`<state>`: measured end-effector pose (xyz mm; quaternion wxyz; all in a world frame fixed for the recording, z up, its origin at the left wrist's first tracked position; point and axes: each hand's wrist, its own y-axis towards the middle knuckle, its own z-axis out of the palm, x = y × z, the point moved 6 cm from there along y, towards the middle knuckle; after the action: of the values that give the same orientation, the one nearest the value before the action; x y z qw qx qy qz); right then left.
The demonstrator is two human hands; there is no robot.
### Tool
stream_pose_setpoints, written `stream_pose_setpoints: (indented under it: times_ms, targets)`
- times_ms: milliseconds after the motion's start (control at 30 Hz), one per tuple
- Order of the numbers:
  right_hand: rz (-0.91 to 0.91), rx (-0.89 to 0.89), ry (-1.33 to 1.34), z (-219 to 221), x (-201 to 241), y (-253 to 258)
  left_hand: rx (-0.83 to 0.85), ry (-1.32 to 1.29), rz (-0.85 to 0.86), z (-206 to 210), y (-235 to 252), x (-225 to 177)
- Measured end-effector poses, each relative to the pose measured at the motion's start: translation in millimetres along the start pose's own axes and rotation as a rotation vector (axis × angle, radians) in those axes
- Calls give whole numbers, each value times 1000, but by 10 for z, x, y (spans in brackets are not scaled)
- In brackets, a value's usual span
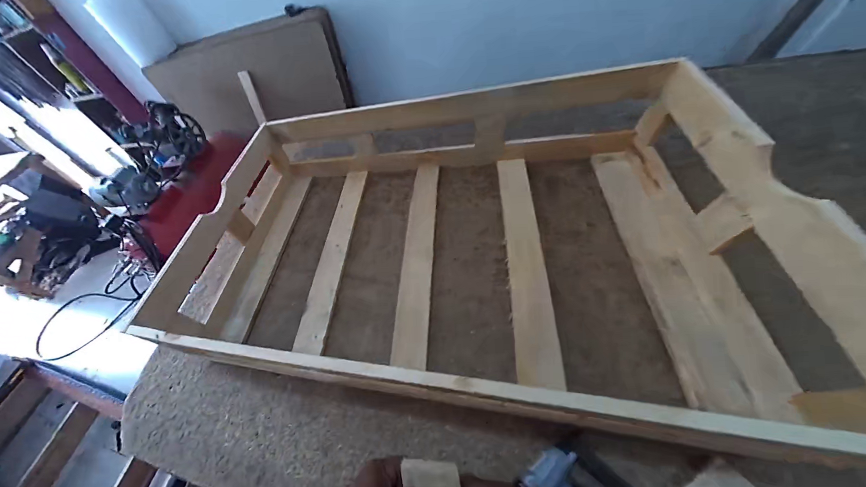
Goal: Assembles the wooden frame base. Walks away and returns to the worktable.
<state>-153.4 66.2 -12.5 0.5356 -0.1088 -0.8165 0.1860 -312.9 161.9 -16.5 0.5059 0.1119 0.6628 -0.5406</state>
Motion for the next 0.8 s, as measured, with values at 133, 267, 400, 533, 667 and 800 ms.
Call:
stream_pose_setpoints:
  times_ms: [133, 267, 400, 533, 667, 800]
  targets:
    - [80, 6, -119, 424, 485, 815, -114, 247, 142, -1071, -61, -39]
    - [-95, -365, -291, 688, 1132, 1457, -219, 675, 340, -1980, -111, -288]
    - [-3, -509, -415, 860, 1316, 1868, -253, 827, 365, -2449, 47, -291]
    - [78, -514, -413, 860, 1245, 2028, -209, 858, 283, -2558, 235, -277]
    - [169, -408, -406, 809, 1334, 2032, -124, 844, 262, -2570, 268, -325]
    - [130, -455, -411, 830, 1352, 2068, -145, 783, 224, -2564, 271, -361]
